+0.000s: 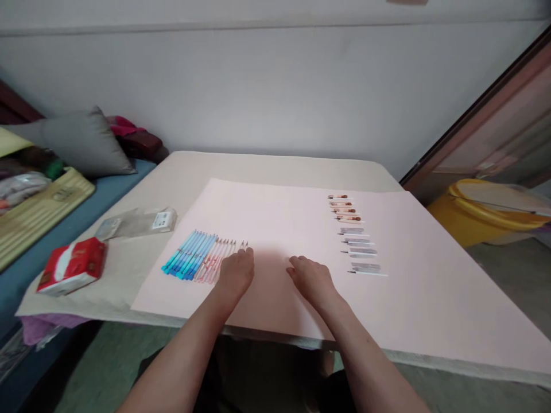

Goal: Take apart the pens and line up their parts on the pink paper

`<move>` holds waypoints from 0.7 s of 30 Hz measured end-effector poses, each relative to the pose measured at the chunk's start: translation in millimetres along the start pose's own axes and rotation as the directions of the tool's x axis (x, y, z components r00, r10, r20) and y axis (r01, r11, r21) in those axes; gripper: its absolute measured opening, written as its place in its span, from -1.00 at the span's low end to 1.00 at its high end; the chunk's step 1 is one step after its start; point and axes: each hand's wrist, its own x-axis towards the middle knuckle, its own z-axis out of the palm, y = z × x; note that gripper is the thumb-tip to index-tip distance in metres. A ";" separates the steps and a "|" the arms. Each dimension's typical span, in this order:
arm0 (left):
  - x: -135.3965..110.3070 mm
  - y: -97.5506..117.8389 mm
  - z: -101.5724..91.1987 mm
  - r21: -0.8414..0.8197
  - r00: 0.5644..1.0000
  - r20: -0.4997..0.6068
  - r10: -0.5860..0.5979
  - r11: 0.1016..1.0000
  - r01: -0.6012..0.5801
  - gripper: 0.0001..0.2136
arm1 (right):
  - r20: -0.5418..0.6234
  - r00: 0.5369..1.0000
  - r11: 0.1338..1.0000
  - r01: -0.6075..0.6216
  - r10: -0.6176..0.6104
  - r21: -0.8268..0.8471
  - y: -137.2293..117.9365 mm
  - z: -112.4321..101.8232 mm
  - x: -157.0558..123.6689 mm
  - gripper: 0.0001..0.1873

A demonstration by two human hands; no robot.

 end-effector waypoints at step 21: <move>20.8 11.7 -2.0 -0.982 0.997 0.082 -0.013 0.167 0.083 -0.80 | -0.040 0.999 0.533 0.043 -0.017 0.845 -12.2 -11.7 -0.1 -0.69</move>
